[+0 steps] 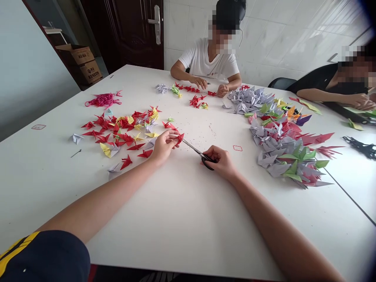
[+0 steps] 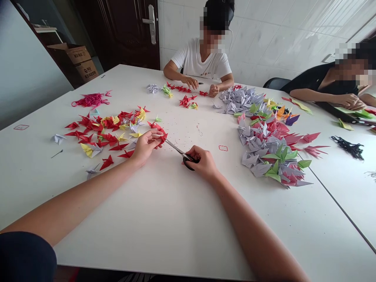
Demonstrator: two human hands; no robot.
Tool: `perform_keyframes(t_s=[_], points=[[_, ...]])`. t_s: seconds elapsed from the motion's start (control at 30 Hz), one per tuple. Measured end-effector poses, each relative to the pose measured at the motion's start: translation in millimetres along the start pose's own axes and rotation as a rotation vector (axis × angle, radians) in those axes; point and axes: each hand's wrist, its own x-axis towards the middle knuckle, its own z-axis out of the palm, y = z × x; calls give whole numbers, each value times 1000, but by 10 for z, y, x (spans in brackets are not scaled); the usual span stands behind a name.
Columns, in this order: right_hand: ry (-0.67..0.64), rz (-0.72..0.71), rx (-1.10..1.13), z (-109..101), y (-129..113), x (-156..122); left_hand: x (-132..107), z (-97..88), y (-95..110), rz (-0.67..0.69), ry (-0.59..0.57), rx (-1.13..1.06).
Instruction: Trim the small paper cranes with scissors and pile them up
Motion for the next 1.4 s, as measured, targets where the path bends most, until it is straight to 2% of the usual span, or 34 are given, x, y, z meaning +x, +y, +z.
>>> perform_keyframes(t_s=[0.3,0.5,0.9,1.4], points=[[-6,-15,-45,1,-26,-15,-6,5,-12,-3,-16,-48],[-2,-15,-62,1,-10,-7,14,1,-88,45,-2,17],[-2,-2,-60,16,-22,-6,28,-28,-108,111,56,127],[-30,-28,-42,10,-8,-19,-1,3,-29,21,65,-83]])
